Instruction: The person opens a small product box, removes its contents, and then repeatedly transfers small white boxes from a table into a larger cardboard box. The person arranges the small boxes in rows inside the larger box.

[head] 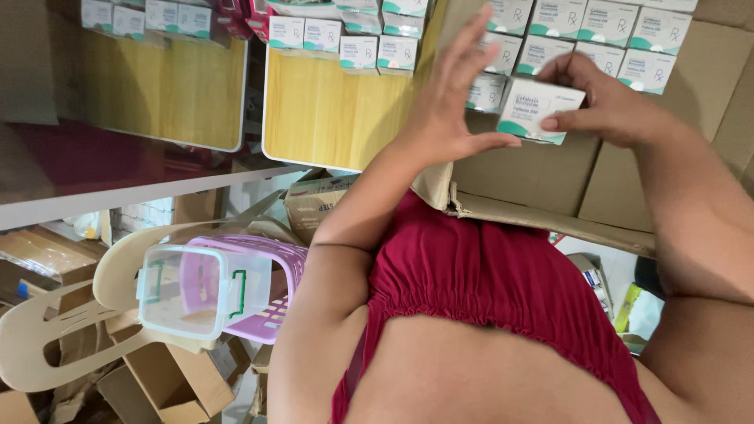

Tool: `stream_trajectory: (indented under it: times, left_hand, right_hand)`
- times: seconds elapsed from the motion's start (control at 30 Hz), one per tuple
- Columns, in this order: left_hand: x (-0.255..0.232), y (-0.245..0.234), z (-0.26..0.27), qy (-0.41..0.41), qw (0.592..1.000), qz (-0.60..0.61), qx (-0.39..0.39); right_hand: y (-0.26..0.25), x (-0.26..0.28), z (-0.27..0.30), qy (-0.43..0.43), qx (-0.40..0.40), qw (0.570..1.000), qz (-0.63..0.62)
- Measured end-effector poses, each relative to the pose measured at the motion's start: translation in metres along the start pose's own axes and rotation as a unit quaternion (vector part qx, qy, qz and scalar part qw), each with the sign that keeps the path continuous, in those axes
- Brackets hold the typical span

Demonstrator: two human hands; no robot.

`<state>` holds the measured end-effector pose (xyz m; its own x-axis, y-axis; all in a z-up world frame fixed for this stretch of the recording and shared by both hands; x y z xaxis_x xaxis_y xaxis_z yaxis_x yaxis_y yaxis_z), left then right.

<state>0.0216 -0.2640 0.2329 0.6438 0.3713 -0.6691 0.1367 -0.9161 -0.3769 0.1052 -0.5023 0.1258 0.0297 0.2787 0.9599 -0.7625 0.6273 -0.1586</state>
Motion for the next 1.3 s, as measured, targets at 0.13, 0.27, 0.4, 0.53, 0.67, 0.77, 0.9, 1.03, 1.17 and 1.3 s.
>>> stream_trajectory:
  times: [0.13,0.27,0.4,0.53,0.67,0.77,0.9,1.03,1.17,1.3]
  left_hand:
    - [0.019,0.003,0.015,-0.092,0.994,-0.009,0.056]
    - [0.037,0.006,0.037,-0.095,0.994,0.014,-0.041]
    - [0.09,-0.01,0.075,-0.198,0.956,0.121,-0.18]
    - [0.151,-0.04,0.114,-0.254,0.913,0.115,-0.298]
    - [0.195,-0.06,0.136,-0.327,0.913,-0.15,-0.191]
    - [0.219,-0.057,0.134,-0.243,0.923,-0.288,-0.078]
    - [0.267,-0.046,0.149,-0.36,0.842,-0.399,0.047]
    - [0.298,-0.036,0.161,-0.428,0.768,-0.462,0.119]
    - [0.301,-0.041,0.171,-0.408,0.758,-0.497,0.11]
    - [0.287,-0.042,0.167,-0.347,0.784,-0.508,0.085]
  right_hand:
    - [0.019,-0.088,-0.02,0.162,0.048,0.981,0.098]
    - [0.081,-0.131,-0.038,0.112,-0.023,0.991,-0.075]
    - [0.087,-0.166,-0.04,0.187,-0.124,0.975,0.011]
    - [0.096,-0.194,-0.039,0.173,-0.201,0.964,0.021]
    - [0.091,-0.203,-0.043,0.104,-0.249,0.963,0.023]
    - [0.086,-0.203,-0.044,0.123,-0.209,0.947,-0.211]
    - [0.104,-0.204,-0.033,0.347,-0.19,0.896,-0.203]
    - [0.11,-0.193,-0.04,0.253,-0.206,0.886,-0.328]
    - [0.106,-0.19,-0.044,0.201,-0.155,0.881,-0.399]
    - [0.088,-0.174,-0.045,0.284,-0.087,0.945,-0.138]
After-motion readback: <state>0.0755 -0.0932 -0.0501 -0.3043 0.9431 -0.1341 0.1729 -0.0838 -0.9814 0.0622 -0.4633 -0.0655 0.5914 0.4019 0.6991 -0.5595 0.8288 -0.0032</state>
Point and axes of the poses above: each hand's wrist, its own z-axis away from the middle knuckle, its own y-axis out of the palm, x = y × z, the point moved 6 cm from there along -z, towards the middle knuckle, and after that the axes turned 5 degrees about -y, right-handed, at the moved point
